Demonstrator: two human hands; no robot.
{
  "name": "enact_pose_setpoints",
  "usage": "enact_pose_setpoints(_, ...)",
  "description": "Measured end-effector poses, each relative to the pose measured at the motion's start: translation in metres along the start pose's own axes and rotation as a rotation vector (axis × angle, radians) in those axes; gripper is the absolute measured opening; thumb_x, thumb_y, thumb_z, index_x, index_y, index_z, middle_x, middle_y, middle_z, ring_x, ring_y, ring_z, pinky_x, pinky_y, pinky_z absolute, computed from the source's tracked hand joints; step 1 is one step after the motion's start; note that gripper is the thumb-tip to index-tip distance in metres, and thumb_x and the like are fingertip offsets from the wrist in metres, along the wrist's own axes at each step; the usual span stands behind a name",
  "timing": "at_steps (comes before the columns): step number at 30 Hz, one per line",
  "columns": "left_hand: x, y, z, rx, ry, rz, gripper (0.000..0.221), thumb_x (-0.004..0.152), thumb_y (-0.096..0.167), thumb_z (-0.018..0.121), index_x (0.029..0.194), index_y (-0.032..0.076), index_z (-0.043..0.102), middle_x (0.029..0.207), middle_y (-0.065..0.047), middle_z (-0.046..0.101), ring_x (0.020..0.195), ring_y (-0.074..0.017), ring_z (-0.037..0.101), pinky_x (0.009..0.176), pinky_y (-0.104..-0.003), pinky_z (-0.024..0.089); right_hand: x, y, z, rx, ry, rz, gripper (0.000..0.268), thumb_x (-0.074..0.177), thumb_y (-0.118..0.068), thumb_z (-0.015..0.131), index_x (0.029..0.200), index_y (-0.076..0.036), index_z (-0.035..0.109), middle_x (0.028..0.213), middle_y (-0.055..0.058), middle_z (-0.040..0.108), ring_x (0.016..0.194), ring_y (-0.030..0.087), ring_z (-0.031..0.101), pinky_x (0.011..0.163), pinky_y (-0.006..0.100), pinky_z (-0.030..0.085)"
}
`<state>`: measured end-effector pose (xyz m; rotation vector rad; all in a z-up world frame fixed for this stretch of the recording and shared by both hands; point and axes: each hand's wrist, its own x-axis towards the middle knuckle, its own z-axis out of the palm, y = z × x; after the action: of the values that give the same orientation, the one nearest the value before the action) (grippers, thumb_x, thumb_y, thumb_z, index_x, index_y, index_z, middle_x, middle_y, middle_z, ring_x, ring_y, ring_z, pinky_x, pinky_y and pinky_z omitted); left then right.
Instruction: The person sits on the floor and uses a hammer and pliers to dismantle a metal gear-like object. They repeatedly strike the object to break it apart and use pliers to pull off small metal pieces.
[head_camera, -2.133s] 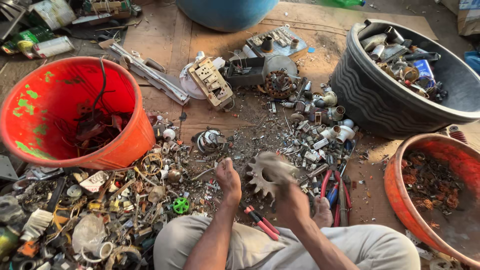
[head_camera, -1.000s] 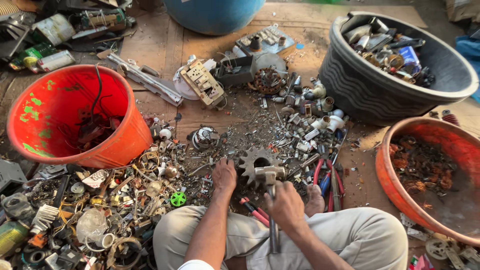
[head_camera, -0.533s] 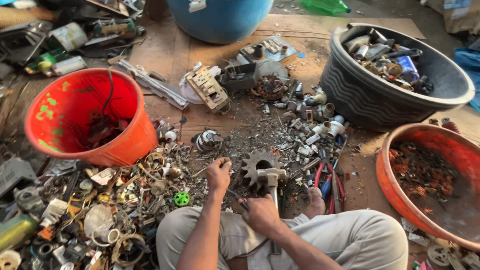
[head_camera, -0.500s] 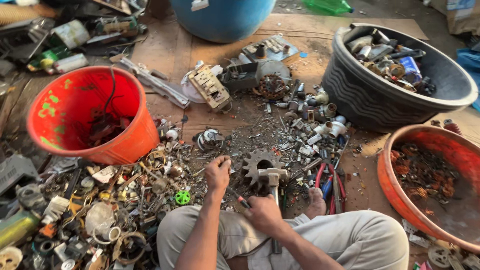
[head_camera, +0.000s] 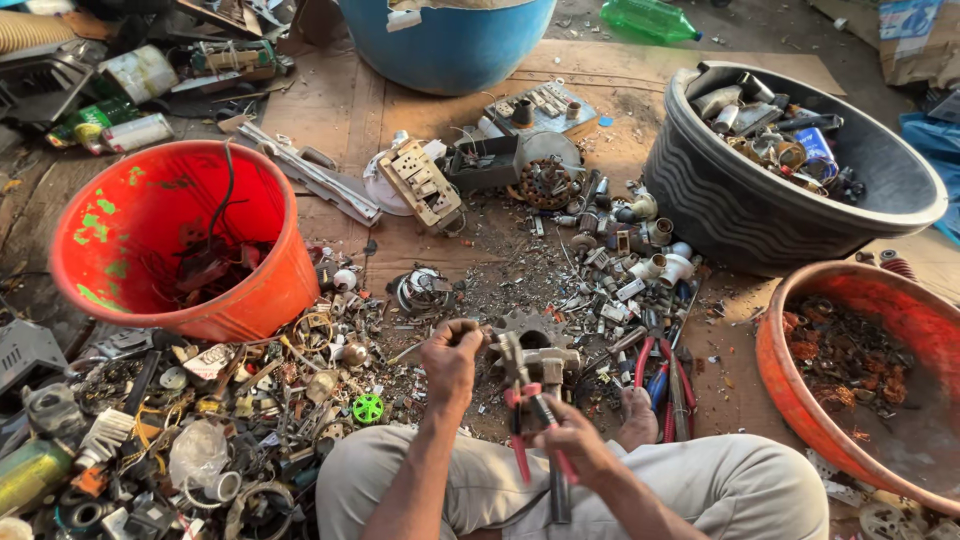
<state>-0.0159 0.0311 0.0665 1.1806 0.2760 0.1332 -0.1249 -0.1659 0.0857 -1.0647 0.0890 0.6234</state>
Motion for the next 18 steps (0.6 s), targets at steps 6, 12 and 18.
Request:
enact_pose_setpoints(6,0.002,-0.017,0.002,0.136,0.075,-0.003,0.008,0.085,0.001,0.07,0.091,0.0,0.075,0.077,0.003,0.067,0.061,-0.0036,0.052,0.052,-0.021,0.042,0.013,0.016,0.0,-0.16,0.089,0.059,0.065,0.073,-0.005,0.063,0.138,-0.004,0.055,0.092,0.007,0.064,0.076,0.019,0.063,0.076,0.033,0.049)
enact_pose_setpoints(12,0.007,-0.024,0.006,0.106,0.112,-0.107,0.008,0.085,0.001,0.07,0.092,0.0,0.073,0.074,0.002,0.065,0.055,-0.0049,0.049,0.045,-0.023,0.037,0.021,0.015,0.003,-0.198,0.102,0.015,0.056,0.079,-0.006,0.066,0.134,-0.003,0.057,0.095,0.005,0.063,0.089,0.015,0.068,0.091,0.035,0.057)
enact_pose_setpoints(18,0.009,-0.023,0.005,0.267,0.084,-0.045,0.009,0.084,0.003,0.071,0.092,0.001,0.075,0.076,0.001,0.07,0.06,-0.0036,0.057,0.05,-0.019,0.046,0.03,0.022,-0.004,-0.379,0.184,0.066,0.036,0.082,-0.007,0.065,0.117,0.0,0.057,0.091,0.006,0.067,0.083,0.016,0.072,0.081,0.033,0.059)
